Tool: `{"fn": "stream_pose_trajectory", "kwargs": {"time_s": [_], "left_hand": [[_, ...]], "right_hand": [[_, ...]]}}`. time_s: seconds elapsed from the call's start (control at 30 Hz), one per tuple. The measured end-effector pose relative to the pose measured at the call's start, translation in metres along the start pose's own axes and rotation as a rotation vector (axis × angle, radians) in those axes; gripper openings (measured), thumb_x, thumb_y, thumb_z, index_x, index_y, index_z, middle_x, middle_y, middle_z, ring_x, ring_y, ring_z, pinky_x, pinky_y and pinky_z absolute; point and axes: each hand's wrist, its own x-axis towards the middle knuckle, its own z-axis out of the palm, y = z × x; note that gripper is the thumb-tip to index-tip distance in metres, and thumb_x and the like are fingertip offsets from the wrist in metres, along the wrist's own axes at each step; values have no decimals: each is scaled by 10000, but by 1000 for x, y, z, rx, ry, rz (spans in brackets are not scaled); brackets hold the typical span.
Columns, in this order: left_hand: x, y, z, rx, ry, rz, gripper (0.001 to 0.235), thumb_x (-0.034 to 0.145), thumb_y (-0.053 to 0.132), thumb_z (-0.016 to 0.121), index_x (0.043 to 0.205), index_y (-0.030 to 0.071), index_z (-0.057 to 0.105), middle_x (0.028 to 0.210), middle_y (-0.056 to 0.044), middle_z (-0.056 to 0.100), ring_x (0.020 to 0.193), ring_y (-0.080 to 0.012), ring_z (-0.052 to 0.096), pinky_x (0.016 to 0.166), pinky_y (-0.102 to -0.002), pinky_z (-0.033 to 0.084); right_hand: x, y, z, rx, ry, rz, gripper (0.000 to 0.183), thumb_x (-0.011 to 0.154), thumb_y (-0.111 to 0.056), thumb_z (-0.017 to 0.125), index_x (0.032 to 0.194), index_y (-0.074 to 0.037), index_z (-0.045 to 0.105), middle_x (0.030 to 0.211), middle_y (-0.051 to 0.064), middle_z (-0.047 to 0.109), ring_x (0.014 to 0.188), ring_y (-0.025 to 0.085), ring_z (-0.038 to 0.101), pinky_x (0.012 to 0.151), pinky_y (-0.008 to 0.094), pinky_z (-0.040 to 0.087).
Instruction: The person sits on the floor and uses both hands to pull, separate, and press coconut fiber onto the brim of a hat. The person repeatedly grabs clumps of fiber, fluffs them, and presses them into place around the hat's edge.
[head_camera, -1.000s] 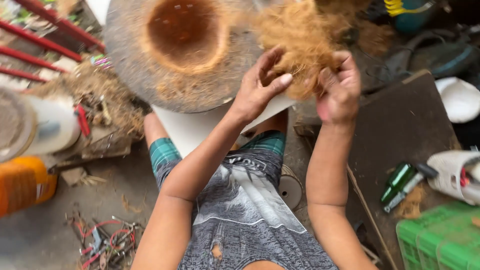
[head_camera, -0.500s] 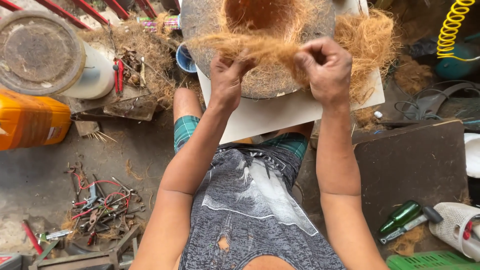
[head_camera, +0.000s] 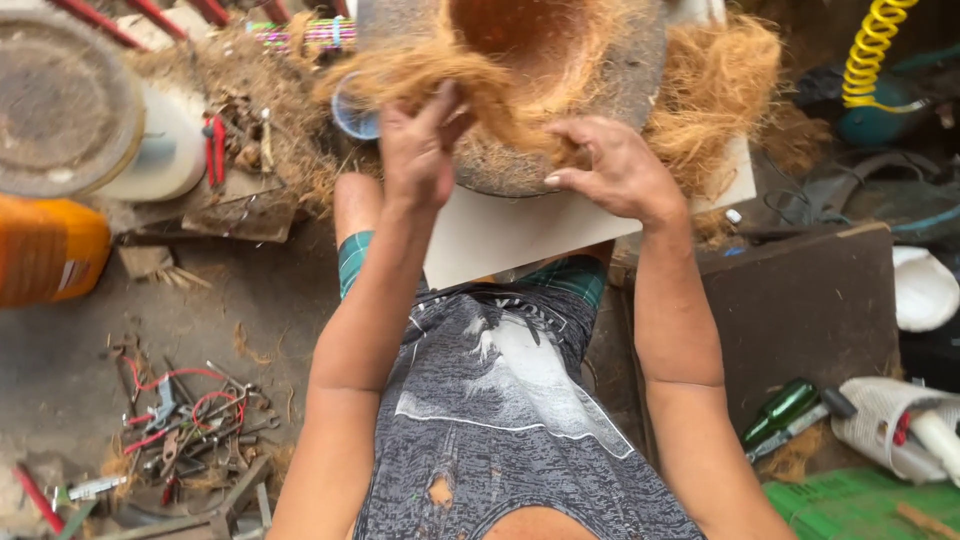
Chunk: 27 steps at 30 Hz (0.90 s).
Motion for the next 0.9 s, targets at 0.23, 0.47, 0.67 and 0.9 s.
{"fn": "stream_pose_trajectory", "kwargs": {"time_s": [0.23,0.47,0.67,0.9], "left_hand": [[7,26,-18,-186,63,16,93,962,48,646,939,78,731,948,-113,747,934,-261,709,806,-402,608],[19,34,-24,-254,237,93,68,844,18,776,890,7,726,932,-223,760,895,-330,746,769,-423,632],[14,29,-22,-209,257,78,128,882,28,730,917,71,615,947,-202,745,913,-324,727,763,-417,623],[12,22,-24,-195,316,38,156,887,27,730,955,98,609,986,-174,742,960,-298,689,763,-398,561]], "right_hand": [[-54,57,-22,171,134,471,166,970,-125,653,1125,-150,708,1084,36,696,934,156,625,790,293,531],[-75,138,-13,51,451,609,149,985,-151,633,1099,-161,728,1152,57,715,1058,203,642,951,458,496],[-62,81,6,-223,822,371,44,973,-52,653,1016,-62,657,1049,114,648,899,234,616,713,343,561],[15,10,85,-113,721,-41,501,901,-366,743,1205,-37,519,1064,104,621,917,212,610,821,327,570]]}}
